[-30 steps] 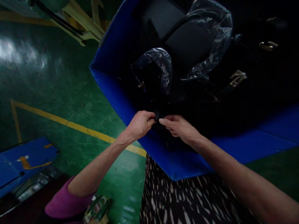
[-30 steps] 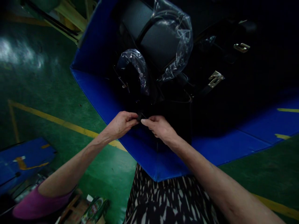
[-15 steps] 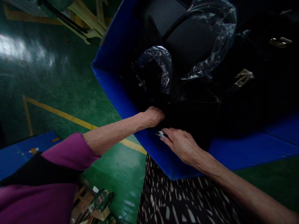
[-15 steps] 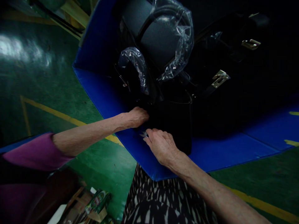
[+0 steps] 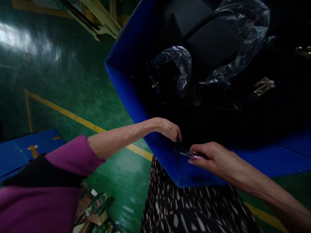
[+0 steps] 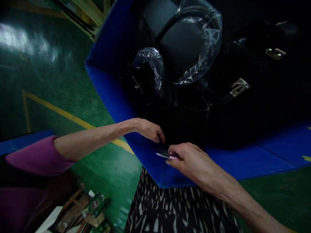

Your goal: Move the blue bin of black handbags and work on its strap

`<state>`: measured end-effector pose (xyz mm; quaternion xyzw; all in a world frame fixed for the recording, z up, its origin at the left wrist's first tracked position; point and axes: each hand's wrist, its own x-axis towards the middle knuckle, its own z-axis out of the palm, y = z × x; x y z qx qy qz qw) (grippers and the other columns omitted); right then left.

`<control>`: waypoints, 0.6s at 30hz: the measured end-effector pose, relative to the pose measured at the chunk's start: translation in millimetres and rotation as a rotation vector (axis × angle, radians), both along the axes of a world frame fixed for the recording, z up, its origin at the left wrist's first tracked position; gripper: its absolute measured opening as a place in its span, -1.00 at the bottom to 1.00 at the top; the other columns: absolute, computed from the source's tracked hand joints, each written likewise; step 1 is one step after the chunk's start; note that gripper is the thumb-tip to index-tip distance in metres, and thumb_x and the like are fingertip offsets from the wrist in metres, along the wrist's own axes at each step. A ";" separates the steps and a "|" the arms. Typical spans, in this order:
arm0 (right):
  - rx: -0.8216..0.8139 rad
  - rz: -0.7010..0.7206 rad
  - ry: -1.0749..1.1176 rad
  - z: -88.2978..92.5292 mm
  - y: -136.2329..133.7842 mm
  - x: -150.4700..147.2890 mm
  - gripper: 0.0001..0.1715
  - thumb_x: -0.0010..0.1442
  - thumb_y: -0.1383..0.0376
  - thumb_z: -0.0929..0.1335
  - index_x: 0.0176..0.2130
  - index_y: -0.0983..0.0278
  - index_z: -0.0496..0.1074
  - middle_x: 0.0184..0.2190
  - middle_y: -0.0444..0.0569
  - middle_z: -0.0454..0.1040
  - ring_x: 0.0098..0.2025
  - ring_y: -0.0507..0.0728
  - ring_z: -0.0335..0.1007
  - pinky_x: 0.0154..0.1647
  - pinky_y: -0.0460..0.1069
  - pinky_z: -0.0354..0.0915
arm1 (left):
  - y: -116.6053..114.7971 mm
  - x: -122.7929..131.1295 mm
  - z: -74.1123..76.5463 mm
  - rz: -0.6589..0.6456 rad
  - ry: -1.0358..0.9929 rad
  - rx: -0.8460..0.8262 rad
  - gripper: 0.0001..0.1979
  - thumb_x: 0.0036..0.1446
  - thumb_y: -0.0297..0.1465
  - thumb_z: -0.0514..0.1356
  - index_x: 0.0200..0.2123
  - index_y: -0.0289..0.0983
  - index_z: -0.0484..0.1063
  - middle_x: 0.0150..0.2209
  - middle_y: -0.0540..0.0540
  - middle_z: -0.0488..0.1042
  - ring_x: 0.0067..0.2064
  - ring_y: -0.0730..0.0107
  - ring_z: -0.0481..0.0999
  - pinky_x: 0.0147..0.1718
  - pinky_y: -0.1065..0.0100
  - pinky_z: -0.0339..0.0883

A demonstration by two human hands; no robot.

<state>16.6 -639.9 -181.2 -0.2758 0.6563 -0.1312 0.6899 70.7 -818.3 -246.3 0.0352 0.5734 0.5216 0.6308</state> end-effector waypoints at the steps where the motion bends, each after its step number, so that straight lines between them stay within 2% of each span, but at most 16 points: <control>1: 0.024 -0.158 -0.038 0.1 3.5 -1.3 -0.69 0.13 0.09 0.26 -0.48 0.26 0.30 -0.55 -0.14 0.22 -0.50 0.02 0.09 -0.50 -0.07 0.01 | 0.7 1.4 7.3 0.029 0.028 -0.053 -0.80 -0.06 -0.57 0.13 -0.31 -0.35 0.47 -0.47 0.04 0.43 -0.40 0.49 0.36 -0.45 0.51 0.20; 3: 0.066 -0.426 -0.073 -1.8 6.5 1.6 -0.61 0.11 0.01 0.25 -0.48 0.28 0.26 -0.57 -0.16 0.11 -0.52 0.00 -0.02 -0.54 -0.08 -0.03 | -1.5 0.9 25.6 0.091 0.134 -0.199 -0.84 -0.03 -0.44 0.17 -0.33 -0.36 0.46 -0.51 0.01 0.39 -0.45 0.46 0.33 -0.51 0.46 0.15; 4: 0.073 -0.510 -0.079 -3.4 6.2 5.2 -0.60 0.10 0.00 0.26 -0.48 0.28 0.25 -0.57 -0.16 0.07 -0.52 -0.01 -0.05 -0.54 -0.08 -0.04 | -4.7 -1.2 35.4 0.112 0.226 -0.277 -0.84 -0.03 -0.40 0.18 -0.36 -0.35 0.46 -0.49 -0.01 0.39 -0.43 0.43 0.33 -0.50 0.43 0.15; 6: 0.056 -0.591 -0.093 -6.4 3.5 13.8 -0.61 0.09 0.01 0.28 -0.48 0.29 0.24 -0.57 -0.16 0.04 -0.52 -0.01 -0.08 -0.55 -0.08 -0.06 | -15.7 -7.8 52.4 0.112 0.456 -0.411 -0.92 -0.06 -0.42 0.21 -0.46 -0.32 0.46 -0.36 -0.07 0.42 -0.28 0.33 0.36 -0.35 0.37 0.21; 8: 0.031 -0.627 -0.099 -8.6 1.2 20.9 -0.63 0.09 0.02 0.29 -0.44 0.29 0.28 -0.55 -0.16 0.07 -0.50 0.00 -0.05 -0.53 -0.08 -0.04 | -30.7 -14.7 61.3 0.118 0.594 -0.417 -0.95 -0.09 -0.46 0.23 -0.54 -0.32 0.45 -0.20 -0.09 0.41 -0.13 0.26 0.33 -0.18 0.31 0.20; 10: 0.021 -0.644 -0.096 -10.1 2.1 24.0 -0.63 0.09 0.02 0.29 -0.41 0.28 0.31 -0.53 -0.15 0.09 -0.48 0.00 -0.03 -0.51 -0.09 -0.01 | -45.7 -18.8 60.3 0.196 0.488 -0.272 -0.94 -0.05 -0.45 0.20 -0.49 -0.31 0.47 -0.20 -0.06 0.43 -0.12 0.29 0.34 -0.13 0.32 0.20; 13: 0.031 -0.640 -0.097 -12.2 9.5 22.1 -0.62 0.10 0.00 0.29 -0.40 0.27 0.31 -0.53 -0.14 0.08 -0.48 0.01 -0.03 -0.50 -0.08 0.00 | -60.6 -19.0 47.8 0.292 0.188 -0.084 -0.80 0.03 -0.42 0.15 -0.25 -0.29 0.48 -0.32 0.00 0.48 -0.24 0.40 0.41 -0.20 0.39 0.25; 16: 0.035 -0.613 -0.094 -14.2 16.5 17.9 -0.61 0.09 -0.02 0.29 -0.41 0.27 0.31 -0.53 -0.13 0.10 -0.47 0.02 0.00 -0.48 -0.07 0.02 | -62.7 -18.0 33.0 0.278 0.106 -0.047 -0.69 -0.01 -0.51 0.15 -0.14 -0.27 0.44 -0.17 0.03 0.49 -0.17 0.45 0.41 -0.17 0.47 0.24; 18: 0.024 -0.572 -0.097 -15.4 17.3 16.7 -0.59 0.10 -0.03 0.28 -0.40 0.27 0.31 -0.53 -0.14 0.12 -0.47 0.03 0.03 -0.47 -0.07 0.04 | -59.5 -18.2 21.9 0.219 0.085 -0.042 -0.64 0.02 -0.52 0.12 -0.07 -0.26 0.40 -0.15 0.02 0.48 -0.21 0.48 0.43 -0.23 0.50 0.26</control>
